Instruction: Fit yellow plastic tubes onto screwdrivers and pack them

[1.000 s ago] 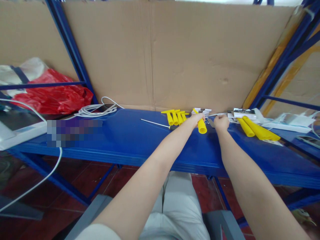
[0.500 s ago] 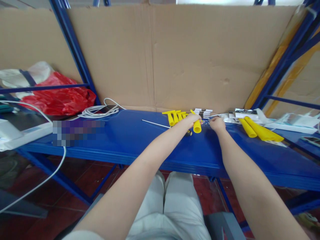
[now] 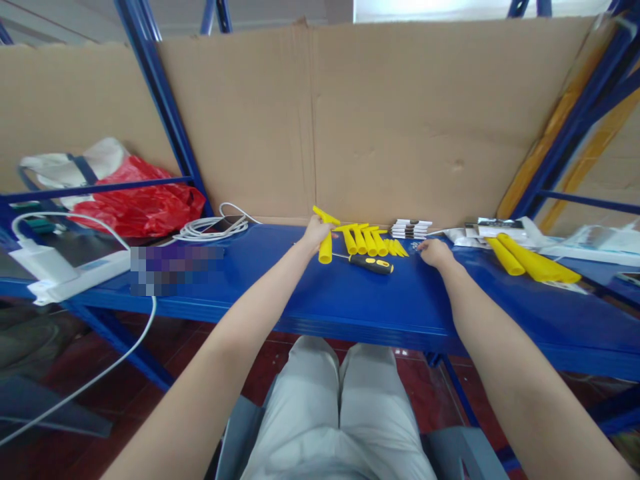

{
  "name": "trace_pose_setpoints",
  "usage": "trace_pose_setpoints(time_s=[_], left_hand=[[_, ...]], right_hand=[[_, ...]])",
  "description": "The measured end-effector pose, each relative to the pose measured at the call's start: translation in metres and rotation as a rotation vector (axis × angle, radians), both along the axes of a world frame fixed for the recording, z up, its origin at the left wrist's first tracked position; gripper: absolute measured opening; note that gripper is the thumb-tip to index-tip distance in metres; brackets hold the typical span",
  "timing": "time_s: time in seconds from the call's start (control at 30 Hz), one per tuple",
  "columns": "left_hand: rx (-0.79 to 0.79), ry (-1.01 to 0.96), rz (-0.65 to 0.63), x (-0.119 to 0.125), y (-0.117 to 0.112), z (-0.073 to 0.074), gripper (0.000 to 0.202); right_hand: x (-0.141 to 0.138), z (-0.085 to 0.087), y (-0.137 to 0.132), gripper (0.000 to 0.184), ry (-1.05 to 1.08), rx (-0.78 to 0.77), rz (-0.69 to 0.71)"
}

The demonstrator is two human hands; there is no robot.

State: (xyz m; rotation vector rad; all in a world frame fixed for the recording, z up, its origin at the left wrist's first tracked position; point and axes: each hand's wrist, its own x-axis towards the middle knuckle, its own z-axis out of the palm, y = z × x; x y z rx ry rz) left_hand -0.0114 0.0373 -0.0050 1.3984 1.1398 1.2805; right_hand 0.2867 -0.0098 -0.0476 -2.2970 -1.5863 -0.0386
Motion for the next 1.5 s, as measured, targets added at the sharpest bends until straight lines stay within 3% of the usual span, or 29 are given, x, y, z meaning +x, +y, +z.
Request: trace_pose_setpoints(time_s=[0.13, 0.33, 1.2, 1.5], left_hand=[[-0.049, 0.039, 0.097, -0.013, 0.000, -0.015, 0.042], [-0.069, 0.094, 0.074, -0.014, -0.005, -0.021, 0.053], [-0.046, 0.271, 0.081, -0.013, -0.001, -0.029, 0.057], [0.001, 0.459, 0.083, -0.016, -0.008, -0.026, 0.063]], right_hand=[[0.000, -0.002, 0.000, 0.036, -0.042, 0.029, 0.027], [-0.008, 0.000, -0.006, 0.035, -0.111, 0.037, 0.039], [-0.018, 0.006, -0.013, 0.038, -0.091, 0.034, 0.060], [0.000, -0.007, 0.005, 0.043, -0.105, 0.034, 0.063]])
